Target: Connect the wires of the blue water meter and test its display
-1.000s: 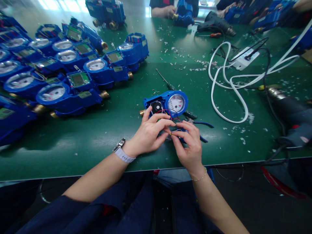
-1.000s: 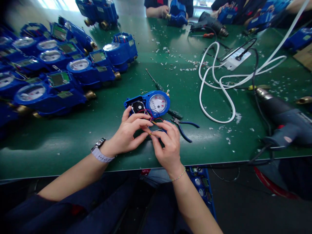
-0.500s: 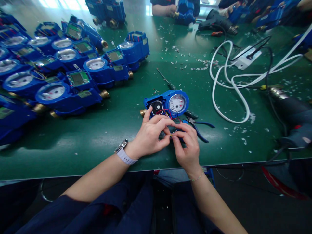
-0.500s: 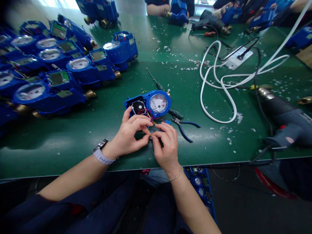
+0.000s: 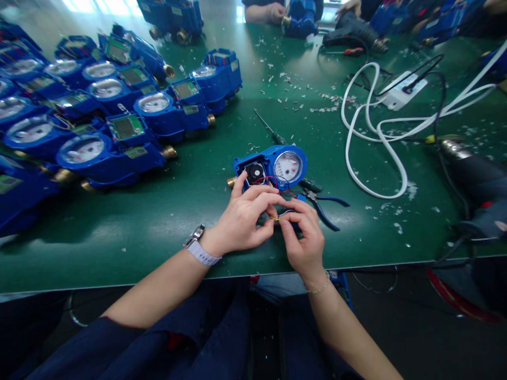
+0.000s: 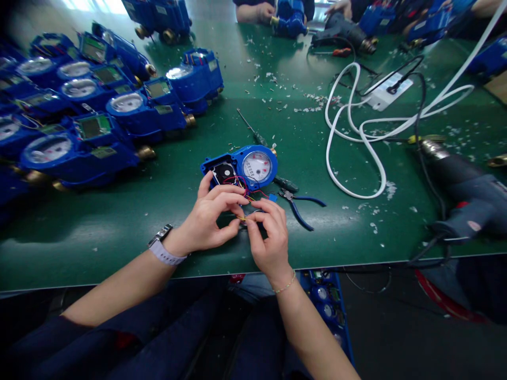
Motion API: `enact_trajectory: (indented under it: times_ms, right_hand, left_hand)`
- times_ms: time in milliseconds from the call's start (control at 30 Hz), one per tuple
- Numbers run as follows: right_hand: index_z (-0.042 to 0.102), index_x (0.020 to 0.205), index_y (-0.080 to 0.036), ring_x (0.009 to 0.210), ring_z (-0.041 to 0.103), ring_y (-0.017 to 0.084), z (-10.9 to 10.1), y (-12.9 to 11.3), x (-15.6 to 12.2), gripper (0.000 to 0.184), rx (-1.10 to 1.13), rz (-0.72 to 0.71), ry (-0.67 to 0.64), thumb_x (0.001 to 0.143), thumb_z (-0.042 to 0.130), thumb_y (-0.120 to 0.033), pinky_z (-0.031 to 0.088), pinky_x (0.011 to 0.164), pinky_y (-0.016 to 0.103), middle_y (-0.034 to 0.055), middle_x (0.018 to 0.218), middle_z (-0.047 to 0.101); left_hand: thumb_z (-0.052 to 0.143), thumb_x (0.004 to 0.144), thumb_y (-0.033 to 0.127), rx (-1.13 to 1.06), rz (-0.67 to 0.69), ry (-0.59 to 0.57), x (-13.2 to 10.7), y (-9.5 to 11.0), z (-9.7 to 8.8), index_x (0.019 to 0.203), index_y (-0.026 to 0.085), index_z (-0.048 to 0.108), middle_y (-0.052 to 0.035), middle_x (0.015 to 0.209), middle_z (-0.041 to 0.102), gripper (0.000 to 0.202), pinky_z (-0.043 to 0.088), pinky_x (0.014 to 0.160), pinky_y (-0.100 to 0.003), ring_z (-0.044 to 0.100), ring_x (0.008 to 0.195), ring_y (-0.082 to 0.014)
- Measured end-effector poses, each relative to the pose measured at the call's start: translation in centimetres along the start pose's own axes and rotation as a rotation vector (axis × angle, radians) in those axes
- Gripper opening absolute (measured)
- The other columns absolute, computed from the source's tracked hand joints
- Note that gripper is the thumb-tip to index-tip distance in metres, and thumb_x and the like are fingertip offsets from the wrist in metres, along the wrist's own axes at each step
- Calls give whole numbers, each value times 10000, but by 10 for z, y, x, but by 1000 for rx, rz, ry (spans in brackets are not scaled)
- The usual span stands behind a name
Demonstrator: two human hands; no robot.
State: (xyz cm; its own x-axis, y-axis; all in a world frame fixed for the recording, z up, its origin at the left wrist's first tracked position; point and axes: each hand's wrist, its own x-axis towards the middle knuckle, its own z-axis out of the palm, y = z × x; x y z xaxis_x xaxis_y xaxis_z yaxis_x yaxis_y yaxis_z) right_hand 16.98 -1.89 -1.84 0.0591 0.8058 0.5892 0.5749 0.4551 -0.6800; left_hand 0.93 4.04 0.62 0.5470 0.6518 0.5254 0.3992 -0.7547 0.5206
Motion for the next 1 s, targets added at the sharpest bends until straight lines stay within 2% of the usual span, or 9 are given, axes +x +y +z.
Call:
enact_trajectory:
  times_ms: [233,467,633,733,867,1000]
  right_hand:
    - [642,923,-211,1094,567,235,-1,1,-2,91,-2,-11,0,910,606,-128,456,971,468,68,1105,625]
    - [639,914,-216,1108,576,228,0,2,-3,99,81,38,-4,916,602,-124,457,977,465,56,1080,637]
    - [639,913,-221,1134,578,235,-2,3,-1,99,131,58,-34,922,597,-132,463,986,476,55,1084,639]
    - [635,911,-217,1129,581,226,-4,4,0,107,130,55,-42,925,591,-121,467,988,462,57,1084,638]
    - [630,918,-212,1113,584,221,-5,4,0,109,107,41,-47,926,588,-112,472,973,448,63,1093,633]
    - [628,929,-211,1101,584,223,-5,3,-1,107,89,26,-50,927,586,-112,474,960,449,68,1093,631]
  left_hand:
    - [579,815,131,-5,-9,5,0,3,1,1148,214,565,18,930,759,343,29,1232,-523,637,1150,-193]
    - [561,828,121,-40,-40,-26,1,7,-1,1293,217,515,2,967,765,477,-8,1226,-520,576,1253,-196]
    - [543,825,116,-41,-54,-55,2,7,-4,1334,220,483,21,882,765,523,-9,1228,-527,561,1269,-202]
    - [528,805,94,-16,-47,-44,2,4,-5,1227,207,544,5,911,757,436,34,1231,-529,569,1254,-206]
    - [574,813,151,66,-7,-72,2,1,-7,906,215,627,-11,939,737,125,88,1221,-535,555,1251,-229]
    - [598,857,217,101,27,-98,2,-1,-7,836,230,632,21,862,733,42,89,1209,-553,533,1257,-233]
